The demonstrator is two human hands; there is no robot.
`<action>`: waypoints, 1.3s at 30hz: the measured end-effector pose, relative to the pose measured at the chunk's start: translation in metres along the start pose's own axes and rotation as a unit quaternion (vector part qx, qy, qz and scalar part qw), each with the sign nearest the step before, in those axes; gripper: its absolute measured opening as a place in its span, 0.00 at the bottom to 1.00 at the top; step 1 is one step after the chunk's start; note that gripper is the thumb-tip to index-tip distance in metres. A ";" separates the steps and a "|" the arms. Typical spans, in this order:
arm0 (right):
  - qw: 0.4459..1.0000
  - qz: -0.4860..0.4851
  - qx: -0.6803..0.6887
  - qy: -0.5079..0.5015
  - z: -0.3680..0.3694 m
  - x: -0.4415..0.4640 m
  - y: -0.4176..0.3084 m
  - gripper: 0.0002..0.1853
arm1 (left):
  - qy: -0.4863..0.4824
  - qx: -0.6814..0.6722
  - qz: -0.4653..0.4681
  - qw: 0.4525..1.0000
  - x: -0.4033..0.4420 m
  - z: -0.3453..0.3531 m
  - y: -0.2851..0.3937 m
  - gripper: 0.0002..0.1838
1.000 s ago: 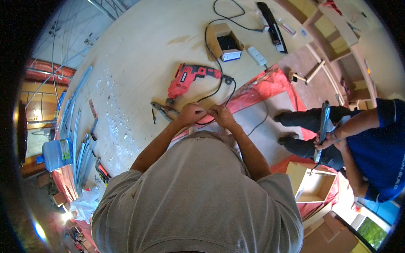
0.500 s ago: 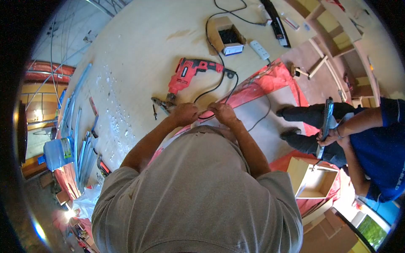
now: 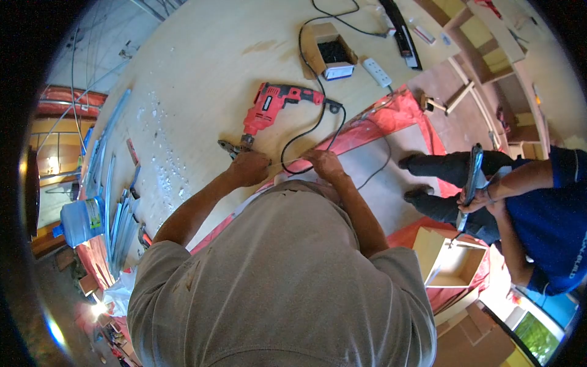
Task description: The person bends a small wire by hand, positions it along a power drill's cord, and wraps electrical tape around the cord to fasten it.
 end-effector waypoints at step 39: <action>0.973 0.076 0.200 -0.083 -0.010 0.000 -0.041 0.10 | 0.189 -0.318 0.066 0.927 0.017 -0.007 -0.006 0.19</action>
Point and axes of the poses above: each hand's wrist, its own x-axis towards the middle knuckle, its own z-axis out of the palm, y = z × x, the point moved 7 cm from there along x, towards the middle knuckle, and after that the axes turned 10 degrees about z, right-handed, at the moved point
